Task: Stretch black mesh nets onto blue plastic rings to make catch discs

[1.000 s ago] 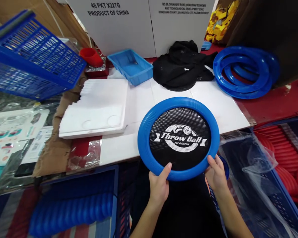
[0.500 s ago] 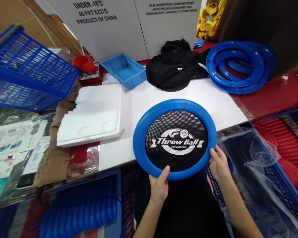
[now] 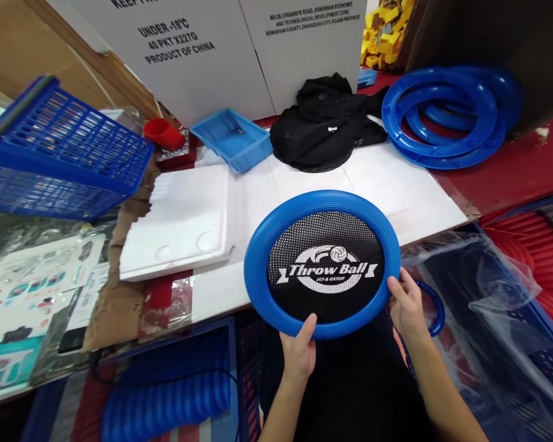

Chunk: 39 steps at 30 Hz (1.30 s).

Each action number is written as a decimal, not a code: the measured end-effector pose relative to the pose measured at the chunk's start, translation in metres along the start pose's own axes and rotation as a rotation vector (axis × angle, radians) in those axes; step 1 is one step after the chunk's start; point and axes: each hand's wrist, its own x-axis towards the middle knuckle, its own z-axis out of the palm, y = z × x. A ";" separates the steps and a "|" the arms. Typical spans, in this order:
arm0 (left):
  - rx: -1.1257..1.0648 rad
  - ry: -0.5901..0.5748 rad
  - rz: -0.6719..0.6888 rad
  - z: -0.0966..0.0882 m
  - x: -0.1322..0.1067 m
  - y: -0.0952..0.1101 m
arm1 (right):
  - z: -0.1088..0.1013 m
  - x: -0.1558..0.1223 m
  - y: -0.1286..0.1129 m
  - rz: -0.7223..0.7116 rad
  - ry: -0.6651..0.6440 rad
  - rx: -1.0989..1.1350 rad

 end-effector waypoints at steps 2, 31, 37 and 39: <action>0.005 0.011 -0.004 0.001 0.000 0.000 | -0.006 0.006 -0.004 0.052 -0.056 -0.008; 0.602 -0.231 0.235 -0.086 0.049 0.100 | -0.013 0.013 -0.110 -0.451 -0.627 -0.531; 1.029 -0.745 0.578 -0.059 0.040 0.141 | 0.058 -0.029 -0.185 -0.914 -1.029 -1.231; 1.115 -0.758 0.621 -0.048 0.031 0.147 | 0.082 -0.039 -0.191 -0.982 -1.107 -1.372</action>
